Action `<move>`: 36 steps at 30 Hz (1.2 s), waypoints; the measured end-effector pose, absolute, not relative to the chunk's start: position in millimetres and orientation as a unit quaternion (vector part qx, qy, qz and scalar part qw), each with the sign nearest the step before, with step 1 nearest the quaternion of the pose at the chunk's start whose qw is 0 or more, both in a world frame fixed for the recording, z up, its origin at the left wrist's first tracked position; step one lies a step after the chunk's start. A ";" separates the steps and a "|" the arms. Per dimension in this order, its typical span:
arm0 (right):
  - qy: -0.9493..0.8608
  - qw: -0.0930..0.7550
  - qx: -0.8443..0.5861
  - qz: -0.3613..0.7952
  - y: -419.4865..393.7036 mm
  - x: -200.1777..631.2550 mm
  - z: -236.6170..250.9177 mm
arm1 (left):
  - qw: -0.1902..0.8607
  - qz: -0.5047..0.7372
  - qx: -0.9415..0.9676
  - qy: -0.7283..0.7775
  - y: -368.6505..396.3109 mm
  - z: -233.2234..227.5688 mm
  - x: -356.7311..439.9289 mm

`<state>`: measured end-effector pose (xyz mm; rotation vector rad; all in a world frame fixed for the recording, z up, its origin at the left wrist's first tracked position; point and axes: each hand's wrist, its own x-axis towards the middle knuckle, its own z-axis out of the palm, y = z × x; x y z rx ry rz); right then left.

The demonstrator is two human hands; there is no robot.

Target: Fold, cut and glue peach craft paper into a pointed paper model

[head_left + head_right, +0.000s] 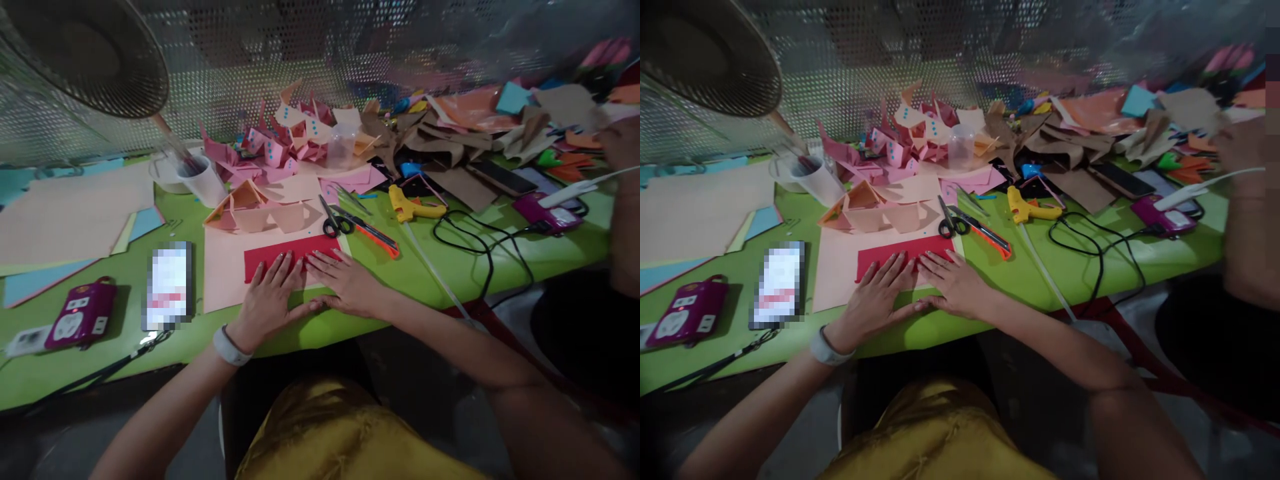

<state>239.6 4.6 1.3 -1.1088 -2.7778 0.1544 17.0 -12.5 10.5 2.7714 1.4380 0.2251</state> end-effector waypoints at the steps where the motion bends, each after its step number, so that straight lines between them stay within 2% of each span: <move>1: -0.925 0.074 -0.369 0.055 6.0 239.4 1.0 | 0.006 0.073 0.886 0.457 -11.1 10.3 16.4; 17: -0.926 0.103 -0.359 0.056 6.0 243.0 0.6 | -0.006 0.086 0.879 0.469 -13.7 9.0 18.8; 36: -0.917 0.076 -0.390 0.042 5.2 228.9 9.8 | -0.001 0.084 0.880 0.468 -12.6 9.0 18.4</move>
